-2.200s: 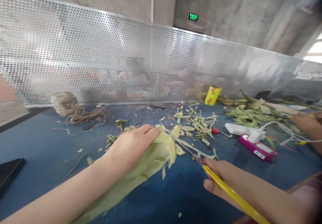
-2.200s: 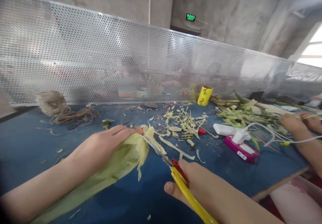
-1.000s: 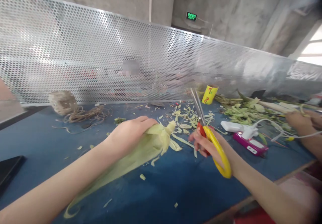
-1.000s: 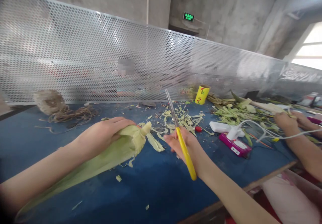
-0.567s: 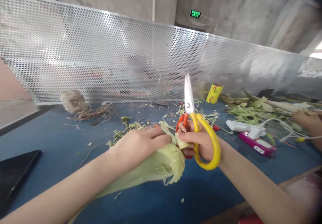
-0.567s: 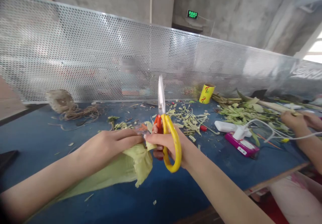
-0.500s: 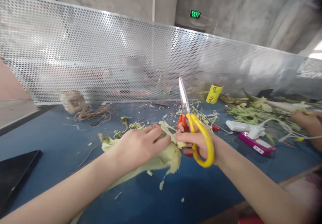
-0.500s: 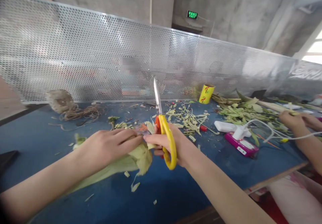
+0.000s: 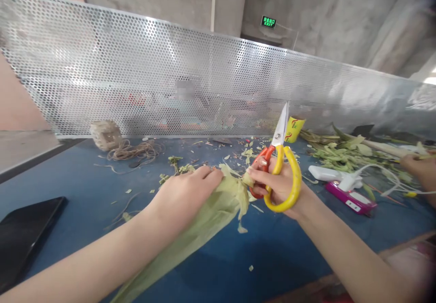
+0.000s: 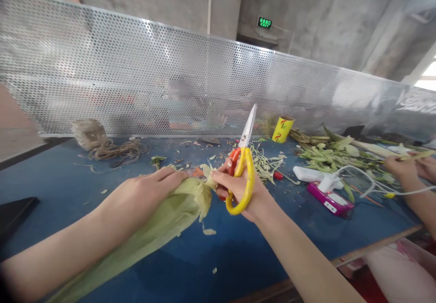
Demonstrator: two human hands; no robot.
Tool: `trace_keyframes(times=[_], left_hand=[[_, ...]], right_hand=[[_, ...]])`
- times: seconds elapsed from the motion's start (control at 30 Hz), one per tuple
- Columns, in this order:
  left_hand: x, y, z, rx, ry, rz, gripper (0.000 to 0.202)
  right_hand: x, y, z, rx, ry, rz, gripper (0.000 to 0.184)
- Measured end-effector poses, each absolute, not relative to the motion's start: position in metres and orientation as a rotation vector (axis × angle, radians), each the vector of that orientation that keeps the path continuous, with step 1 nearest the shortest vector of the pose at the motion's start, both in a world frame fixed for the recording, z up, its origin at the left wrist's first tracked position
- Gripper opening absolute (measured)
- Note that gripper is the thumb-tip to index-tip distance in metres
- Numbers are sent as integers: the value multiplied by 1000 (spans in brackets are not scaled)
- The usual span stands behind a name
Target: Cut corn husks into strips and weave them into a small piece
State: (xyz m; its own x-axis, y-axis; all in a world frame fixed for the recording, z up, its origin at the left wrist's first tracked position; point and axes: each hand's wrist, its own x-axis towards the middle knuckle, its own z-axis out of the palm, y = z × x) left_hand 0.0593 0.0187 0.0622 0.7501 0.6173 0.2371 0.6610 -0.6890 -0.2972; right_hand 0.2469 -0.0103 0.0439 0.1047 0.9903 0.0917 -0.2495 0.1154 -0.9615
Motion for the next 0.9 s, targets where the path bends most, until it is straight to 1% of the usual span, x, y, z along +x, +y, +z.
trace_keyframes(times=[0.13,0.23,0.33,0.47,0.6,0.67,0.73,0.8,0.9], left_hand=[[58,15,63,-2572,-996,-130,45],[57,18,61,-2574,-941,-148,40],[58,24,57,-2632,-824,-214,36],[57,28,51,-2725,-804,-378,38],[53,30,45,-2862,-835,-474,35],[51,31,43,-2981,-871,-491,36],[51,31,42,-3126,-892,-519,35],[50,32,42,-3249,-891,-506,29],[50,31,43,-3345,-903,-482,27]], right_hand=[[252,-13,38,-997,-1017,1194,37],[249,-14,34,-985,-1034,1281,37],[240,-13,34,-1003,-1041,1371,36],[232,-10,43,-1022,-988,1380,37],[239,-10,43,-910,-1006,1355,30],[244,-11,37,-845,-1074,1393,33],[246,-12,30,-819,-1179,1443,41],[246,-14,27,-840,-1289,1399,46],[242,-18,30,-936,-1431,1257,44]])
